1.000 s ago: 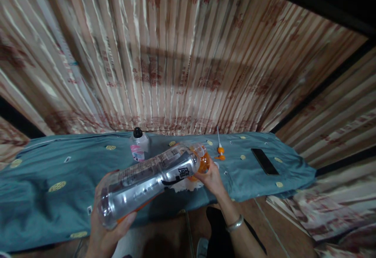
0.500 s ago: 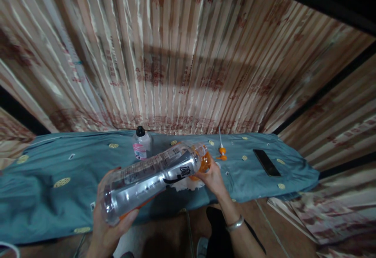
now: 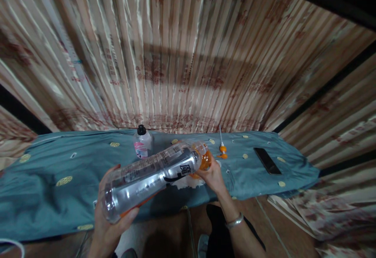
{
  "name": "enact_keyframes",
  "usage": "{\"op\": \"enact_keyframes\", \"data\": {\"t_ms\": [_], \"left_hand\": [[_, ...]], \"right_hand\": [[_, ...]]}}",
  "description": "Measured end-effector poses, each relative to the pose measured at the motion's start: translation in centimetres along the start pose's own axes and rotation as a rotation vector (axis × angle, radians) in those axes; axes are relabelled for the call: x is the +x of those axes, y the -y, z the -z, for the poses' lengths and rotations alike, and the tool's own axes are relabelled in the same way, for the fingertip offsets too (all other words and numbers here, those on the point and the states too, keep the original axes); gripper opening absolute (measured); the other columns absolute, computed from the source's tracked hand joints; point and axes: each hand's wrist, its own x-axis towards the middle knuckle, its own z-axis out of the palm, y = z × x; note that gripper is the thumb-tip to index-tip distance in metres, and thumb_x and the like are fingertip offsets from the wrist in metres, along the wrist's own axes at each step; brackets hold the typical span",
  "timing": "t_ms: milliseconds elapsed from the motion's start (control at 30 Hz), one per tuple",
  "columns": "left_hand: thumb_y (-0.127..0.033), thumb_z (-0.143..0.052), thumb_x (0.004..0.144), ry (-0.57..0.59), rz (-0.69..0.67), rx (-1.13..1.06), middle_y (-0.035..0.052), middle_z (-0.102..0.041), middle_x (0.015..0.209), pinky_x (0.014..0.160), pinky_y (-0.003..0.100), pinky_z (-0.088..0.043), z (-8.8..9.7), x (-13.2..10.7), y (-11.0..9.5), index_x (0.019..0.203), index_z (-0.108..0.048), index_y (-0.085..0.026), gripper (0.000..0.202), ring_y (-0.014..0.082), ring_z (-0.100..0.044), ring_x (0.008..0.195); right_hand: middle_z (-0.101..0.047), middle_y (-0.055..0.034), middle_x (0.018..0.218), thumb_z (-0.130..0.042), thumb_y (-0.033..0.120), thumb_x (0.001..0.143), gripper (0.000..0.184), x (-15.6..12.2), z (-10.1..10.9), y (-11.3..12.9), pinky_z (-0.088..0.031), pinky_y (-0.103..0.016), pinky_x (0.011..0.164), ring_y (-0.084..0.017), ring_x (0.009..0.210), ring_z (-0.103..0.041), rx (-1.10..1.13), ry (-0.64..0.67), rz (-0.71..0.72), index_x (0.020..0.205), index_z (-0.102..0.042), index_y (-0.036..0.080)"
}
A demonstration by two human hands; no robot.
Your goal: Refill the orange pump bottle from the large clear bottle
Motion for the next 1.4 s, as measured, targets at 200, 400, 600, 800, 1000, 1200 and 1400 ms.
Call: {"op": "enact_keyframes", "data": {"t_ms": [200,400,600,800,1000,1200,1400], "left_hand": [[-0.075,-0.094,0.073,-0.006,0.043,-0.031,0.0162,-0.068,0.161,0.137,0.070,-0.041,0.1,0.1,0.4,0.147,-0.070,-0.028,0.090,0.0500,-0.062,0.153],[-0.061,-0.099,0.073,0.099,-0.024,-0.012,0.0151,-0.066,0.166,0.133,0.069,-0.048,1.9,0.6,2.8,0.153,-0.069,-0.032,0.090,0.0486,-0.064,0.152],[-0.059,-0.094,0.080,0.129,-0.103,0.021,0.0145,-0.067,0.168,0.116,0.057,-0.065,2.0,0.8,2.7,0.162,-0.064,-0.032,0.092,0.0433,-0.073,0.143],[-0.056,-0.091,0.085,0.130,-0.150,0.043,0.0120,-0.066,0.170,0.124,0.059,-0.060,1.6,0.8,2.3,0.163,-0.063,-0.035,0.085,0.0428,-0.070,0.148],[-0.055,-0.088,0.090,0.156,-0.157,0.057,0.0107,-0.065,0.172,0.120,0.054,-0.064,1.6,0.6,2.3,0.169,-0.058,-0.038,0.086,0.0398,-0.073,0.146],[-0.058,-0.092,0.085,0.148,-0.107,0.019,0.0114,-0.070,0.166,0.119,0.058,-0.064,1.3,0.7,1.5,0.166,-0.061,-0.034,0.090,0.0424,-0.075,0.142],[-0.073,-0.094,0.077,-0.013,-0.008,-0.011,0.0133,-0.067,0.166,0.130,0.065,-0.054,-0.7,-0.2,-0.8,0.156,-0.068,-0.031,0.094,0.0461,-0.070,0.146]], "right_hand": [[-0.092,-0.0098,0.121,-0.096,0.039,0.070,0.067,0.0,0.0,-0.1,-0.073,-0.047,0.096,-0.035,0.106,-0.088,-0.027,-0.008,-0.016,0.132,-0.077,0.023],[-0.092,-0.0098,0.118,-0.095,0.042,0.070,0.063,-0.1,0.0,0.0,-0.073,-0.048,0.094,-0.035,0.103,-0.088,-0.035,-0.004,-0.016,0.127,-0.077,0.023],[-0.091,-0.0102,0.119,-0.094,0.043,0.071,0.058,-0.3,-0.1,0.1,-0.072,-0.048,0.098,-0.035,0.108,-0.087,-0.042,-0.027,-0.007,0.123,-0.076,0.024],[-0.092,-0.0082,0.114,-0.093,0.041,0.071,0.058,-0.3,0.0,0.1,-0.073,-0.045,0.090,-0.033,0.099,-0.088,-0.061,-0.019,-0.013,0.124,-0.075,0.025],[-0.092,-0.0098,0.114,-0.092,0.041,0.071,0.055,-0.3,-0.1,0.3,-0.073,-0.045,0.091,-0.034,0.100,-0.088,-0.085,-0.036,0.001,0.121,-0.076,0.024],[-0.092,-0.0101,0.113,-0.094,0.045,0.070,0.060,-0.3,-0.3,0.6,-0.073,-0.048,0.093,-0.035,0.100,-0.088,-0.038,-0.054,-0.030,0.122,-0.076,0.023],[-0.092,-0.0105,0.115,-0.094,0.045,0.071,0.059,-0.4,-0.2,0.5,-0.073,-0.048,0.094,-0.035,0.103,-0.088,-0.036,-0.040,-0.028,0.123,-0.076,0.023]]}}
